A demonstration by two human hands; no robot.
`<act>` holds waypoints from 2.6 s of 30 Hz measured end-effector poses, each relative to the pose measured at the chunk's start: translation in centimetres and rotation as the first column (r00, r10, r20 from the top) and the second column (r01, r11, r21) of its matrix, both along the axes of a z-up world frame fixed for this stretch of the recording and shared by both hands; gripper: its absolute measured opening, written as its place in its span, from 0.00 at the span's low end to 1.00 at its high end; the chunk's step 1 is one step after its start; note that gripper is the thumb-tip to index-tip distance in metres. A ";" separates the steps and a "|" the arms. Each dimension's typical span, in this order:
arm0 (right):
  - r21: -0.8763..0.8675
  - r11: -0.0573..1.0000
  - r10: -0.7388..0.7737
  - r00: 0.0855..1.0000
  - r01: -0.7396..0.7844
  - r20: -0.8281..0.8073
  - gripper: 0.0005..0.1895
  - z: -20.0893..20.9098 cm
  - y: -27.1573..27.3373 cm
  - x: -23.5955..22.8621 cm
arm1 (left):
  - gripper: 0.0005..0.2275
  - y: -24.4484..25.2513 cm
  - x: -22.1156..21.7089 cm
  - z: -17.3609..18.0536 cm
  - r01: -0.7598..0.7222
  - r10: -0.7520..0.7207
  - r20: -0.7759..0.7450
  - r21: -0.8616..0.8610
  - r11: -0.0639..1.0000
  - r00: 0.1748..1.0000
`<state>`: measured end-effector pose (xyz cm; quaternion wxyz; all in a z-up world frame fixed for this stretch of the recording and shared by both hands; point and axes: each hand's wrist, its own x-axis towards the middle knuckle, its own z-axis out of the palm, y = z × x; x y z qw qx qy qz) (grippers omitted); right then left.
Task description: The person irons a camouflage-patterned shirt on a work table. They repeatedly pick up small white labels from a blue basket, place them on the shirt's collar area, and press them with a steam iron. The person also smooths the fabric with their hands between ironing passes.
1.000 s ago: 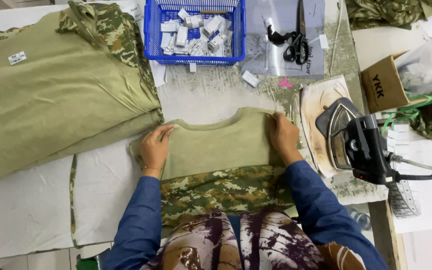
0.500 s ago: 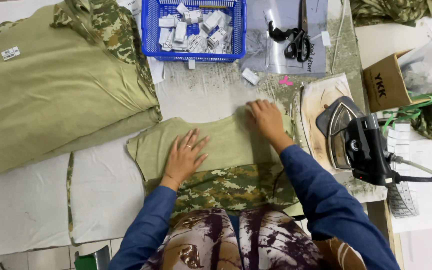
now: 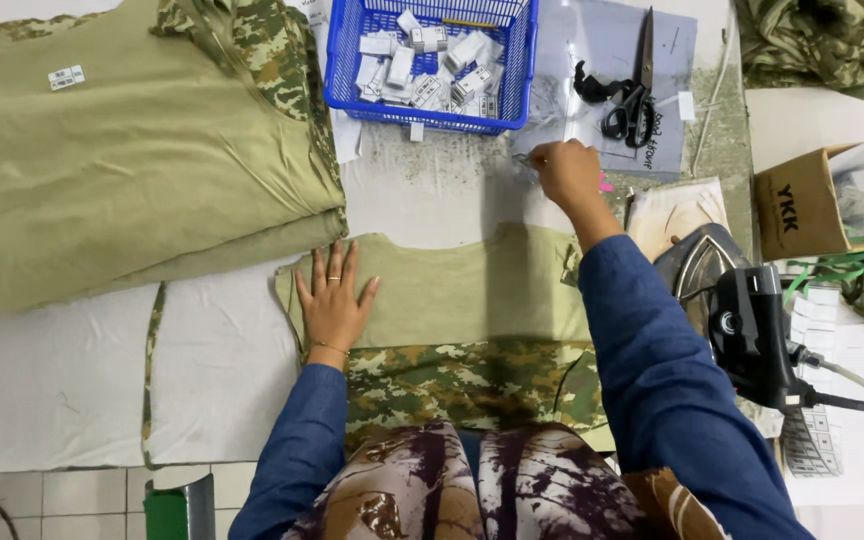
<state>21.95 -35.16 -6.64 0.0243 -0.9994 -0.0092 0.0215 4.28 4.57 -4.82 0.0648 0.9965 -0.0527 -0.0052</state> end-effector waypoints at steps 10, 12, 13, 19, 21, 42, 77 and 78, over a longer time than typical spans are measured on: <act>0.472 0.865 -0.194 0.981 0.171 -0.001 0.16 7.2 -0.8 -3.1 | 0.29 0.0 0.0 -0.5 -0.002 0.002 -0.005 0.018 1.000 1.000; 0.515 0.847 -0.188 0.980 0.130 0.063 0.16 6.9 -0.5 -3.2 | 0.29 0.0 0.0 -0.4 -0.011 0.011 -0.038 -0.003 1.000 0.999; 0.515 0.847 -0.186 0.981 0.130 0.059 0.16 7.6 1.2 -4.7 | 0.29 -0.6 -0.1 -0.3 -0.014 0.013 -0.041 -0.003 1.000 0.999; 0.524 0.827 0.464 0.775 -0.204 -0.430 0.15 5.7 10.0 -13.7 | 0.27 -6.6 -1.7 1.4 -0.028 0.013 -0.084 -0.185 0.982 0.996; 0.350 0.876 0.457 0.801 -0.332 -0.385 0.29 5.4 11.2 -14.4 | 0.31 -7.5 -2.5 0.1 -0.057 0.034 -0.148 -0.155 0.986 0.988; 0.410 0.905 -0.006 0.970 0.109 -0.244 0.31 4.7 10.8 -17.6 | 0.47 -7.4 -1.5 2.1 -0.223 0.138 -0.310 -0.257 0.940 0.941; 0.125 0.868 -0.456 0.872 0.480 -0.178 0.28 15.0 -9.3 -21.8 | 0.25 2.0 -1.0 -1.6 -0.165 0.148 0.215 0.064 0.984 0.965; 0.135 0.903 -0.369 0.898 0.407 -0.238 0.30 16.1 -6.6 -21.7 | 0.25 2.0 -0.9 -1.9 -0.175 0.170 0.128 0.029 0.984 0.977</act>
